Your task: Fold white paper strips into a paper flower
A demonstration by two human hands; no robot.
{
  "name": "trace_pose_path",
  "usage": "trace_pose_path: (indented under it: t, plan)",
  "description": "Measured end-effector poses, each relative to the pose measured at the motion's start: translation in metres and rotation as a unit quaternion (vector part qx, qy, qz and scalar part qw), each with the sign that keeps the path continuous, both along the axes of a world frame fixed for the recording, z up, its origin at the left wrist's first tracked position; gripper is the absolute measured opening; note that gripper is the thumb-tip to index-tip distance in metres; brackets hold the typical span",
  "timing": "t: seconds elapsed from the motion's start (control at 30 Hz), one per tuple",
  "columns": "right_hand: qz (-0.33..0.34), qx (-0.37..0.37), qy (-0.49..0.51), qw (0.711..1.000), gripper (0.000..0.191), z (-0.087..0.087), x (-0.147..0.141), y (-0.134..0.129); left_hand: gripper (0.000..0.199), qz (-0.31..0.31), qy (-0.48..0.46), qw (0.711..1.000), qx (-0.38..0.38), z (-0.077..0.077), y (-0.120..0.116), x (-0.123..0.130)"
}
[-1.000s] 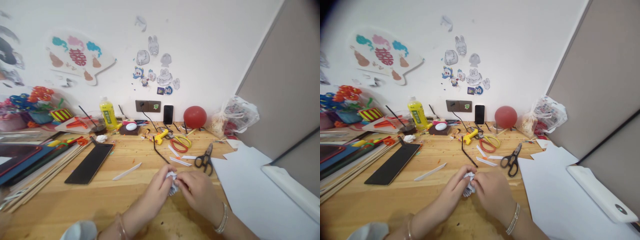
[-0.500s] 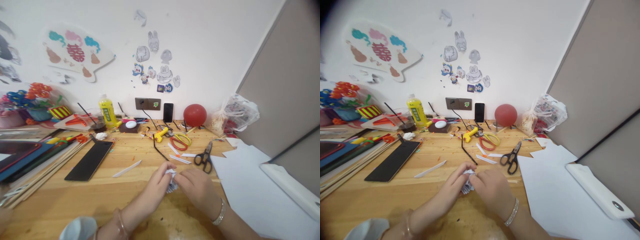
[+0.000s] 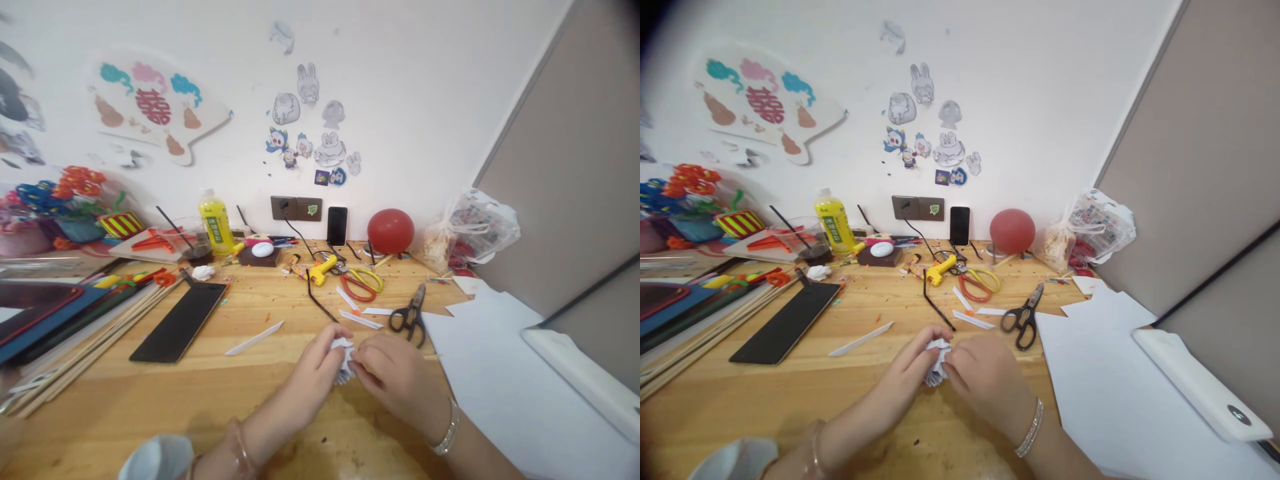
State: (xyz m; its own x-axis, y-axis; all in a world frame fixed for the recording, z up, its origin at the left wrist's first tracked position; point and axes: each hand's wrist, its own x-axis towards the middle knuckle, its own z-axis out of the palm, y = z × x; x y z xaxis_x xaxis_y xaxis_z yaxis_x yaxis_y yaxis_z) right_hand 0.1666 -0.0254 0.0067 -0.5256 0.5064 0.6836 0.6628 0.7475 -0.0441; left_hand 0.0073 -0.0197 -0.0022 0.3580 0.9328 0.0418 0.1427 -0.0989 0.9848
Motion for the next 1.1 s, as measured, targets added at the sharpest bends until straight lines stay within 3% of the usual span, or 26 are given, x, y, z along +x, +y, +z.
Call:
trace_pose_path:
  t: [0.23, 0.43, 0.83, 1.1]
  plan:
    - [-0.016, 0.066, -0.031, 0.997, 0.032, 0.0000, -0.0021, -0.0021, 0.020, 0.004, -0.001, 1.000, 0.008, 0.0063, -0.0013, -0.0007]
    - [-0.007, 0.103, -0.078, 0.992, 0.028, -0.0021, 0.0016, -0.0028, 0.021, 0.013, -0.010, 1.000, -0.002, 0.0030, -0.0014, -0.0002]
    - [0.008, 0.118, -0.090, 0.989, 0.026, 0.0045, 0.0045, -0.0036, 0.021, 0.011, -0.024, 1.000, -0.004, 0.0053, -0.0021, 0.0003]
    - [0.003, 0.066, -0.068, 0.996, 0.031, 0.0035, 0.0033, -0.0030, 0.019, -0.004, -0.009, 1.000, 0.013, 0.0043, -0.0016, 0.0005]
